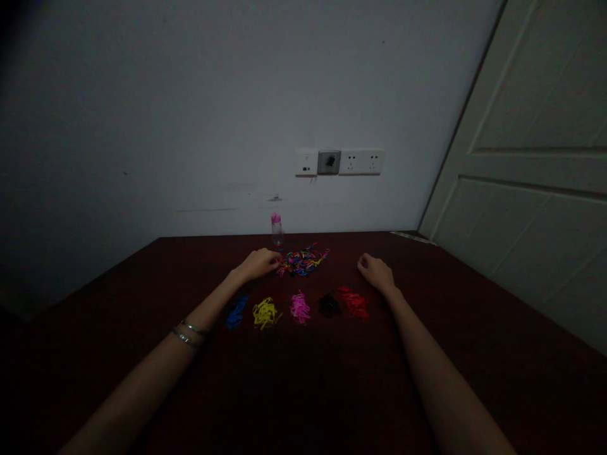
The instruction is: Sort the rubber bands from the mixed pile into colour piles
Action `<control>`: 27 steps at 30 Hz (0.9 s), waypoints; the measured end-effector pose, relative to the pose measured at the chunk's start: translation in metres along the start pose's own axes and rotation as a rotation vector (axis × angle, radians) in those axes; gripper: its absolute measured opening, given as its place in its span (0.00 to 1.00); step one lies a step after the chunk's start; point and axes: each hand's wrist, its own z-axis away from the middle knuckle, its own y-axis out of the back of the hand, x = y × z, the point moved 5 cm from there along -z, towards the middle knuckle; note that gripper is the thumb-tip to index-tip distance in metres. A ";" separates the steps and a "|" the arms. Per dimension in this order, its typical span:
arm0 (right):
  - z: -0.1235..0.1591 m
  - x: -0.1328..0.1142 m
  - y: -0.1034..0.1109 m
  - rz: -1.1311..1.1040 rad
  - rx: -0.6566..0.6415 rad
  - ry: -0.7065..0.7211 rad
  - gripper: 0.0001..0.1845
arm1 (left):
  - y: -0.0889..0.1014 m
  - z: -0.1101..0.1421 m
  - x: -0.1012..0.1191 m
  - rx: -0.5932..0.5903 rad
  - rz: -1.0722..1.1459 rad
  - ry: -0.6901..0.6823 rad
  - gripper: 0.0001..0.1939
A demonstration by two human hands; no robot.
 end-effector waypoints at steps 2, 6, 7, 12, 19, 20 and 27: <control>0.001 -0.001 0.000 0.002 0.005 0.004 0.13 | 0.002 0.000 0.005 0.005 0.033 -0.012 0.10; 0.001 -0.001 -0.001 0.003 0.023 0.012 0.14 | 0.007 0.000 0.019 -0.010 0.098 -0.059 0.11; 0.001 -0.001 -0.001 0.004 0.029 0.015 0.13 | 0.009 0.000 0.024 -0.015 0.114 -0.073 0.11; 0.001 -0.001 -0.001 0.001 0.039 0.015 0.13 | 0.007 0.001 0.059 -0.041 0.241 -0.197 0.12; 0.002 0.000 0.000 0.007 0.034 0.013 0.12 | -0.011 0.009 0.105 -0.148 0.343 -0.316 0.10; 0.002 0.000 0.000 0.007 0.032 0.014 0.13 | -0.012 0.011 0.109 -0.161 0.350 -0.329 0.10; 0.001 0.001 -0.001 0.016 0.027 0.003 0.14 | -0.020 0.017 0.122 -0.223 0.331 -0.365 0.11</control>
